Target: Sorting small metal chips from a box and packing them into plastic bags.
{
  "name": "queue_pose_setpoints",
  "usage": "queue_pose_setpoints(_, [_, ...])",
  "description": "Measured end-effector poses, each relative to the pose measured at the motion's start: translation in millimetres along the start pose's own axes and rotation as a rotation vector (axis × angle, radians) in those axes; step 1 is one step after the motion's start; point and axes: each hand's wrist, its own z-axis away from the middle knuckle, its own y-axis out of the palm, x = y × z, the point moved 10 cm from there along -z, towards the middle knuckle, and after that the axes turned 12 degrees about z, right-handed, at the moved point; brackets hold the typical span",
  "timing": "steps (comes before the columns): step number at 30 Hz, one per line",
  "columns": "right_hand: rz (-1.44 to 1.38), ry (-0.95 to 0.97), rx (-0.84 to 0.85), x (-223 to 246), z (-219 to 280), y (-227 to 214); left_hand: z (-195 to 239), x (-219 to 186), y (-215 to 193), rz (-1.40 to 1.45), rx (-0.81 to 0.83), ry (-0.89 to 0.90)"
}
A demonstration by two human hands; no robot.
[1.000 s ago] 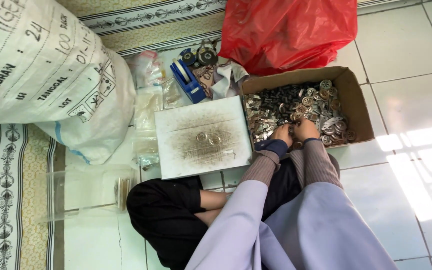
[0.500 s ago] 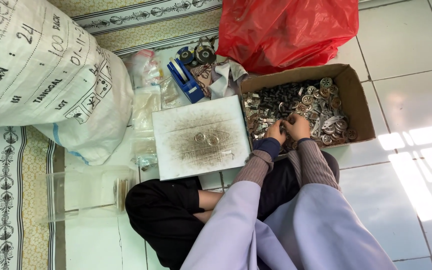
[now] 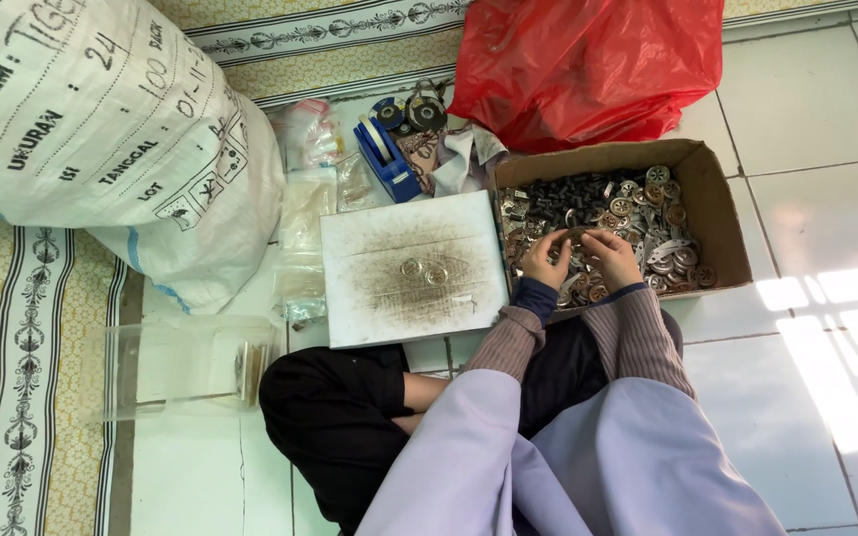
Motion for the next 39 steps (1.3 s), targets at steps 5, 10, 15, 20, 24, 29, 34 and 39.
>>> queue_pose_setpoints(5, [0.063, -0.169, 0.007, 35.8, 42.4, 22.7, 13.5, -82.7, -52.0, 0.004, -0.190, 0.293])
queue_pose_setpoints(10, [0.205, -0.410, -0.015, 61.0, 95.1, 65.0, 30.9, -58.6, -107.2, -0.060, -0.125, 0.404])
queue_pose_setpoints(15, [0.570, -0.739, -0.014, 121.9, 162.6, 151.0, 50.7, -64.1, -204.2, -0.242, -0.031, 0.430])
queue_pose_setpoints(20, [0.799, -1.060, -0.058, 123.4, 170.7, 237.8, 56.1, -60.5, -263.2, -0.493, -0.069, 0.329])
queue_pose_setpoints(24, [1.025, -1.288, -0.063, 114.4, 185.0, 289.9, 59.2, -8.0, -283.3, -0.748, -0.033, 0.228])
queue_pose_setpoints(29, [1.052, -1.275, -0.024, 103.2, 187.1, 292.9, 64.9, 2.5, -280.2, -0.754, 0.058, 0.115])
queue_pose_setpoints(34, [1.028, -1.213, 0.027, 101.6, 181.2, 282.7, 63.2, -25.2, -278.7, -0.673, -0.061, 0.205])
queue_pose_setpoints(39, [0.907, -1.032, 0.097, 112.5, 129.0, 225.2, 41.4, -46.5, -254.0, -0.413, -0.139, 0.257])
